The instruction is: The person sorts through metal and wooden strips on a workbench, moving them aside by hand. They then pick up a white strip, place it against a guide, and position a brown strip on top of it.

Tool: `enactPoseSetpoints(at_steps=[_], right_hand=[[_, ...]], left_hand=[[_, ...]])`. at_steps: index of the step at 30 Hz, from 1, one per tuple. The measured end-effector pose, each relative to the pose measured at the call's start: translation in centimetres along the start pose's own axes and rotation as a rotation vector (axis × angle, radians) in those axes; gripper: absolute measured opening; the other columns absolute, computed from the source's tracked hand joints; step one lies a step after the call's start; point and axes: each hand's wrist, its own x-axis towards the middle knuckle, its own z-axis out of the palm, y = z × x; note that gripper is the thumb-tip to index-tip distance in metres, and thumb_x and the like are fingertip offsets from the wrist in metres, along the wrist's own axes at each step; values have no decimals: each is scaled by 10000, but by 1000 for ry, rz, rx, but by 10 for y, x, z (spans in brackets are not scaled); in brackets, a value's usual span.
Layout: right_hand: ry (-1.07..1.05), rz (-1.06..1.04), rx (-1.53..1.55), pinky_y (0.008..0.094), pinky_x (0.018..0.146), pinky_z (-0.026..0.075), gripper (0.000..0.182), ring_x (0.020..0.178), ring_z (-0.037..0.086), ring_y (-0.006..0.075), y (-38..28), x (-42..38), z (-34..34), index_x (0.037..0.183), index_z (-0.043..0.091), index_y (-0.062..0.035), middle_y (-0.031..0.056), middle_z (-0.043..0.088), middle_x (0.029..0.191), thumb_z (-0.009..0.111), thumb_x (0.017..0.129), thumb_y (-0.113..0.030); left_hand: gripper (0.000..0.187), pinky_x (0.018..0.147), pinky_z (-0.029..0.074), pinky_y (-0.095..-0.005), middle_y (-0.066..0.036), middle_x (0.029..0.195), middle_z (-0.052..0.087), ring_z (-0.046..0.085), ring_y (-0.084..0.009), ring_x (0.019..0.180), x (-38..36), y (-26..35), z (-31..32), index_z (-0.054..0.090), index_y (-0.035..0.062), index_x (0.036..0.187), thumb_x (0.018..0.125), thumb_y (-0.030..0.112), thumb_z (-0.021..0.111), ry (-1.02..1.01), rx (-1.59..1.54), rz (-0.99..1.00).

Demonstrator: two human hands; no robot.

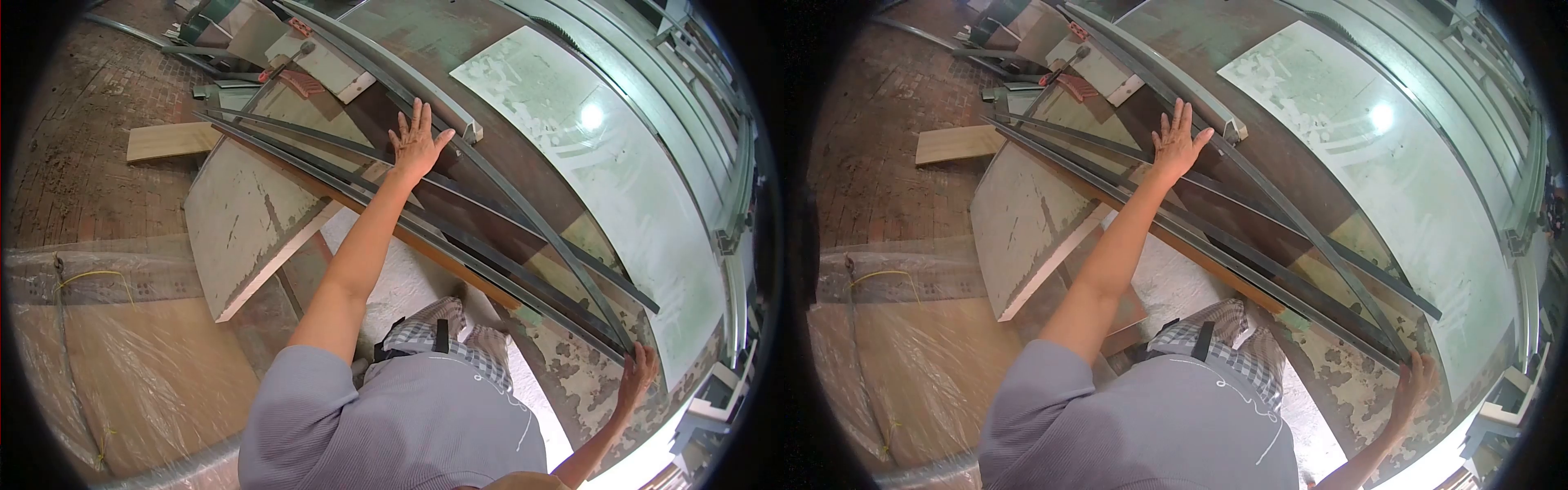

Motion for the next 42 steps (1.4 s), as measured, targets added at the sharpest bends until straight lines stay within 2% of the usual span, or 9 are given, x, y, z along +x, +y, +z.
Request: enactPoseSetpoints(at_steps=[3, 6, 9, 16, 20, 21, 36, 40, 42], right_hand=[[22, -7, 0, 384, 877, 376, 340, 996, 504, 279, -13, 6, 1, 1061, 593, -73, 95, 533, 1029, 657, 732, -18], [17, -5, 40, 385, 876, 375, 335, 991, 504, 281, -29, 15, 3, 1058, 595, -72, 96, 532, 1025, 656, 732, -23], [17, -6, 70, 386, 873, 375, 338, 981, 505, 283, -46, 22, 8, 1057, 596, -67, 98, 533, 1016, 658, 727, -26], [7, -55, 85, 390, 870, 379, 364, 967, 514, 274, -88, 49, 12, 1047, 590, -82, 81, 534, 979, 666, 696, -21], [6, -85, 94, 391, 871, 379, 371, 962, 516, 270, -101, 62, 18, 1056, 590, -91, 77, 538, 977, 667, 699, -24], [-5, -85, 110, 390, 871, 379, 373, 959, 518, 268, -104, 65, 18, 1057, 592, -95, 75, 539, 974, 669, 699, -24], [7, -54, 267, 383, 819, 398, 374, 899, 523, 262, -148, 80, 20, 1014, 612, -96, 67, 542, 910, 682, 657, -10], [39, -94, 234, 375, 799, 402, 369, 871, 529, 256, -150, 78, 18, 993, 620, -96, 65, 548, 890, 709, 638, -53], [65, -105, 246, 371, 788, 404, 368, 864, 532, 251, -149, 78, 20, 983, 624, -103, 59, 549, 886, 720, 629, -72]], left_hand=[[841, 1035, 101, -637, -58, 1514, 32, 78, -435, 1348, 10, -10, -3, 133, 101, 1439, 843, 659, 335, -26, -23, -3], [809, 1037, 132, -624, -64, 1512, 49, 115, -438, 1341, 21, -22, -8, 155, 102, 1433, 855, 634, 351, -19, 19, -7], [847, 1041, 95, -630, -55, 1514, 26, 77, -427, 1351, 35, -35, -15, 130, 99, 1439, 841, 669, 316, -47, 14, 0], [836, 1042, 103, -624, -53, 1514, 45, 96, -422, 1351, 74, -72, -28, 147, 118, 1438, 839, 679, 309, -62, 91, -1], [842, 1047, 79, -619, -56, 1511, 78, 80, -409, 1357, 92, -87, -34, 159, 120, 1437, 834, 693, 292, -55, 153, 10], [863, 1061, 40, -603, -52, 1514, 48, 37, -409, 1360, 94, -89, -37, 140, 111, 1441, 828, 699, 290, -91, 135, 3], [827, 1070, 63, -584, -36, 1515, 43, 32, -373, 1372, 125, -110, -55, 139, 123, 1444, 846, 674, 291, -160, 202, -14], [789, 1055, 108, -597, -91, 1508, 79, 90, -382, 1363, 110, -91, -52, 160, 108, 1438, 866, 615, 354, 6, 217, -12], [762, 1043, 121, -602, -135, 1490, 145, 131, -391, 1355, 81, -62, -41, 164, 66, 1427, 881, 538, 410, 258, 74, 227]])
